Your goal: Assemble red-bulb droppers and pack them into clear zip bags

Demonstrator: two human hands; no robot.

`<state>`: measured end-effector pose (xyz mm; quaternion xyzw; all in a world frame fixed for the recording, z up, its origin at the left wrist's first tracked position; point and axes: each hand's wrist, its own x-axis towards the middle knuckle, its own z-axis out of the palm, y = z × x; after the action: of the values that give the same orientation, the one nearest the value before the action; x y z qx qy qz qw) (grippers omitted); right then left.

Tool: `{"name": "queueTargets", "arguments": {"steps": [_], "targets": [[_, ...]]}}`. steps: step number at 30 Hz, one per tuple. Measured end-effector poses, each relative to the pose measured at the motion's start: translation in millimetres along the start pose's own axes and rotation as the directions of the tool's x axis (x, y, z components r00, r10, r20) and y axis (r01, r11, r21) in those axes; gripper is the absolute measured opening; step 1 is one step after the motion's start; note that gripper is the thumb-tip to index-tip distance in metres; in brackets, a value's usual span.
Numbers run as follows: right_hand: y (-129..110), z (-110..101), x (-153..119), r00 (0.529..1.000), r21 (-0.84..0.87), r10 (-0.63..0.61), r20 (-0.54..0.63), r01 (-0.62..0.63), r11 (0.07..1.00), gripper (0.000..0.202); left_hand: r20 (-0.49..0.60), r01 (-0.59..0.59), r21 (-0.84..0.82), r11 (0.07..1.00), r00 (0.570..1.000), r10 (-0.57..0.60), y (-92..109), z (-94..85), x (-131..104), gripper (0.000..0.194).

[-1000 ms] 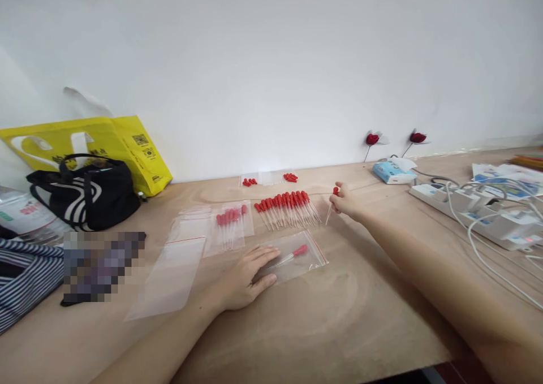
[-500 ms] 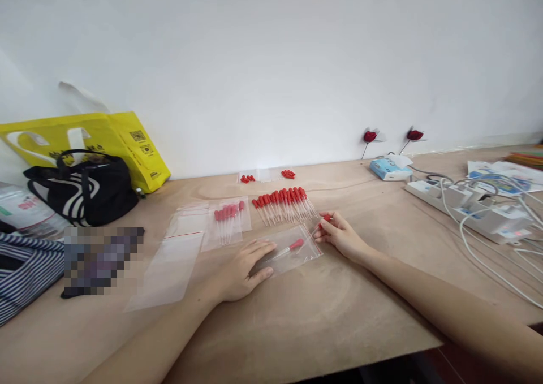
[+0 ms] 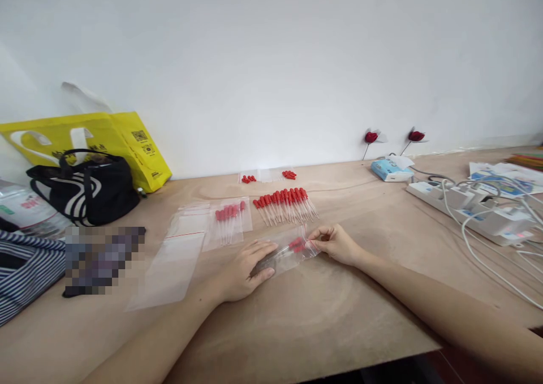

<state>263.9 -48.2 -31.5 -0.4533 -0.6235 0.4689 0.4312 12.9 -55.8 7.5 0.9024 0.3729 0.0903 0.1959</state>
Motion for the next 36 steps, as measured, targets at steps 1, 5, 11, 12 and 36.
{"name": "queueTargets", "arguments": {"steps": [1,5,11,12,36], "targets": [[-1,-1,0,0.999,-0.043,-0.03,0.032,0.031,0.999,0.024,0.005,-0.002,0.002,1.0,1.0,0.002,0,-0.3,0,0.044],[-4,-16,6,0.977,-0.105,0.018,0.211,0.004,0.994,0.025,0.003,-0.012,0.004,1.0,1.0,0.012,1,-1.5,0,0.043],[-2,-46,63,0.93,-0.315,0.08,-0.358,-0.201,0.928,0.015,0.003,-0.008,-0.005,1.0,1.0,0.008,0,-1.8,0,0.043],[-1,-48,76,0.901,-0.337,0.068,-0.429,-0.229,0.913,0.013,0.002,-0.007,-0.006,1.0,1.0,0.007,0,-1.6,0,0.043],[-8,-50,115,0.783,-0.051,0.192,-0.591,-0.274,0.96,0.016,-0.036,-0.07,-0.026,0.997,0.997,0.069,-4,1.9,0,0.041]]}}
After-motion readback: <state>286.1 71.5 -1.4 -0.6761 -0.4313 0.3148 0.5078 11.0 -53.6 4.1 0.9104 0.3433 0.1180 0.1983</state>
